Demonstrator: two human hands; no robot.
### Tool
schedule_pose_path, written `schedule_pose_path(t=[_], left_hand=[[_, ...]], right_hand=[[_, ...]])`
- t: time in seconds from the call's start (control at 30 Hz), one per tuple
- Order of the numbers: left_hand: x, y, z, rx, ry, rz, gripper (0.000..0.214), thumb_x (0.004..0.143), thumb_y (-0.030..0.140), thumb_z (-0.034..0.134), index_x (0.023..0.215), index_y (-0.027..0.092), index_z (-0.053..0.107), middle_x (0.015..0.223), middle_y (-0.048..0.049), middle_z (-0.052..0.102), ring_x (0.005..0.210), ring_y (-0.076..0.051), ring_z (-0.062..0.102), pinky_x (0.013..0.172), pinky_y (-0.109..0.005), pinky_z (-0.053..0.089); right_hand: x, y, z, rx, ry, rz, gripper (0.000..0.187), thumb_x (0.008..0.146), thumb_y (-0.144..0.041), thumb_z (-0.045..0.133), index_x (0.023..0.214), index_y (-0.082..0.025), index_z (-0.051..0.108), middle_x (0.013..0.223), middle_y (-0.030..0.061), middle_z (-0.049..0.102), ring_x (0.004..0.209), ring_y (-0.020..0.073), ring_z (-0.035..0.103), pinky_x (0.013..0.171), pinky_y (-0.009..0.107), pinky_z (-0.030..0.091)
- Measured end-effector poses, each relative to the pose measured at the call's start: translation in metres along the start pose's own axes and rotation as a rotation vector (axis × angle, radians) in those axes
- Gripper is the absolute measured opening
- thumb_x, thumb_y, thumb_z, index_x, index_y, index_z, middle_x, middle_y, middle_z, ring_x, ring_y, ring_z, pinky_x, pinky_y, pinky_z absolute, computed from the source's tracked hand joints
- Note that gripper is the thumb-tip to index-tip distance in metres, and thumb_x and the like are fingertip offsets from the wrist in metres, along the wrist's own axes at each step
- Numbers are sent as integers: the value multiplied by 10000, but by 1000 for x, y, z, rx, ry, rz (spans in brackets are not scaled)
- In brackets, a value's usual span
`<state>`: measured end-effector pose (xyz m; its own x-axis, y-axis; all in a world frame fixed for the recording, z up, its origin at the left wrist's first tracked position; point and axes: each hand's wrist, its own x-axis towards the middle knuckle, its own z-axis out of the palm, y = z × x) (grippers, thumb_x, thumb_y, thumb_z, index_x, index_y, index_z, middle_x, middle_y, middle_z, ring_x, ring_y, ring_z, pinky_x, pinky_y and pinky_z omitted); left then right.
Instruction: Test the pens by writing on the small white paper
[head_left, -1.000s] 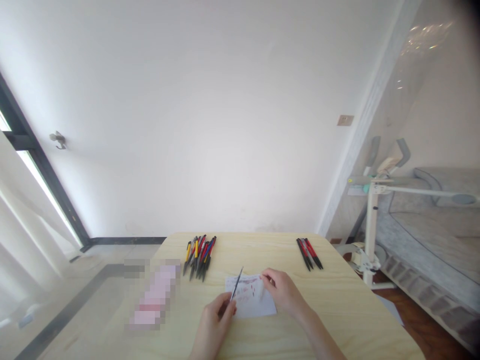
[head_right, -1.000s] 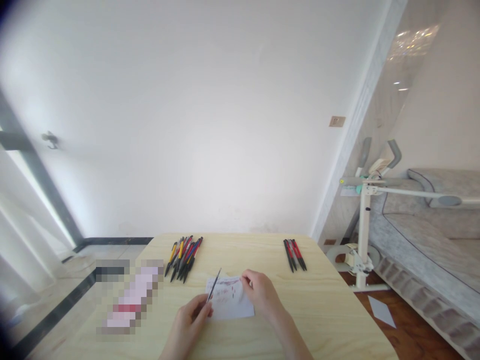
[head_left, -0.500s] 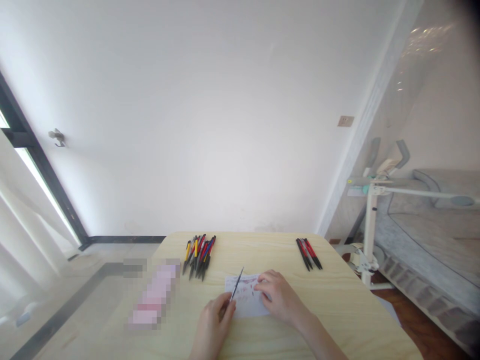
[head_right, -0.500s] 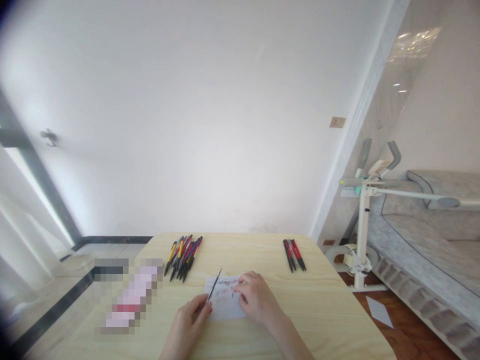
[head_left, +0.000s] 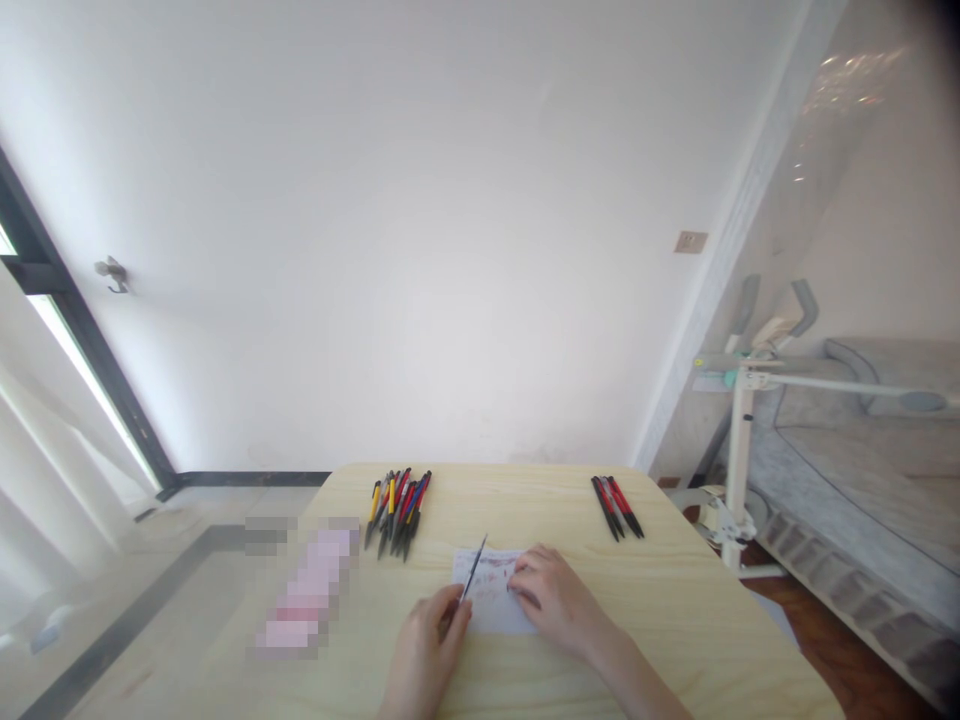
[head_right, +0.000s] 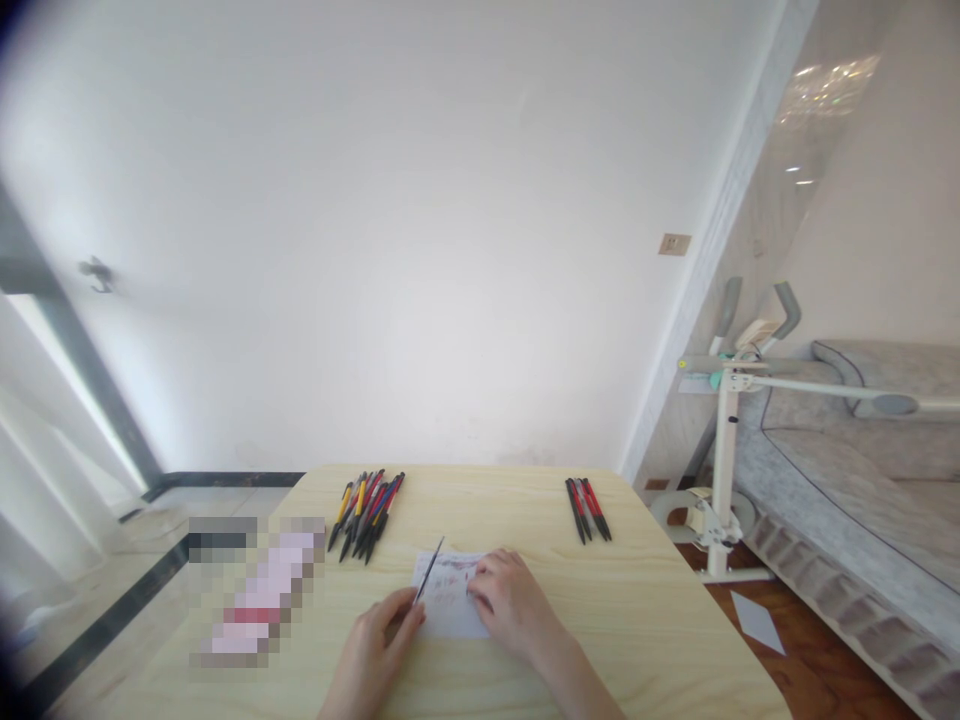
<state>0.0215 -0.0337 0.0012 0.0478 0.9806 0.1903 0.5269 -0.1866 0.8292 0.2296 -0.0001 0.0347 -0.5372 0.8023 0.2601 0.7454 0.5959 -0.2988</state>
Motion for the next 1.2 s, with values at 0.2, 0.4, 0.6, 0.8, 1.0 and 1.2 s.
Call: schedule_pose_path(t=[0.2, 0.4, 0.6, 0.8, 1.0, 1.2], left_hand=[[-1, 2, -1, 17, 20, 5, 295, 805, 373, 474, 951, 184, 647, 858, -75, 698, 801, -196, 629, 733, -278, 480], [-1, 2, -2, 22, 14, -3, 298, 807, 368, 472, 959, 180, 646, 861, -76, 700, 803, -193, 631, 733, -270, 478], [0, 1, -1, 12, 18, 21, 289, 805, 365, 477, 950, 184, 649, 850, -68, 701, 790, -189, 631, 722, -261, 479], [0, 1, -1, 11, 13, 13, 301, 806, 371, 474, 954, 177, 649, 854, -78, 700, 793, -199, 628, 717, -274, 481], [-1, 2, -1, 17, 14, 8, 303, 808, 379, 468, 952, 184, 649, 861, -77, 699, 797, -201, 627, 731, -281, 477], [-1, 1, -1, 24, 4, 7, 302, 811, 381, 465, 956, 183, 642, 869, -77, 695, 806, -200, 625, 730, -273, 476]], right_hand=[[0, 0, 0, 7, 4, 1, 180, 823, -182, 500, 729, -208, 651, 815, 11, 614, 821, 160, 498, 764, 276, 347], [0, 1, 2, -8, 10, 2, 187, 822, -180, 493, 706, -204, 638, 767, 9, 609, 785, 155, 501, 754, 272, 344], [0, 0, 1, 14, 27, 26, 98, 780, -149, 538, 768, -202, 619, 798, 3, 618, 809, 160, 506, 771, 276, 344], [1, -4, -2, 55, 91, 65, 83, 806, -153, 514, 829, -193, 583, 825, 20, 608, 824, 172, 511, 757, 283, 363], [0, -5, -2, 124, 193, 149, 114, 841, -170, 441, 861, -193, 550, 823, 38, 598, 804, 185, 523, 730, 292, 389], [-2, -4, 5, 365, 230, 212, 149, 835, -255, 460, 916, -201, 573, 833, 36, 618, 713, 157, 552, 675, 259, 427]])
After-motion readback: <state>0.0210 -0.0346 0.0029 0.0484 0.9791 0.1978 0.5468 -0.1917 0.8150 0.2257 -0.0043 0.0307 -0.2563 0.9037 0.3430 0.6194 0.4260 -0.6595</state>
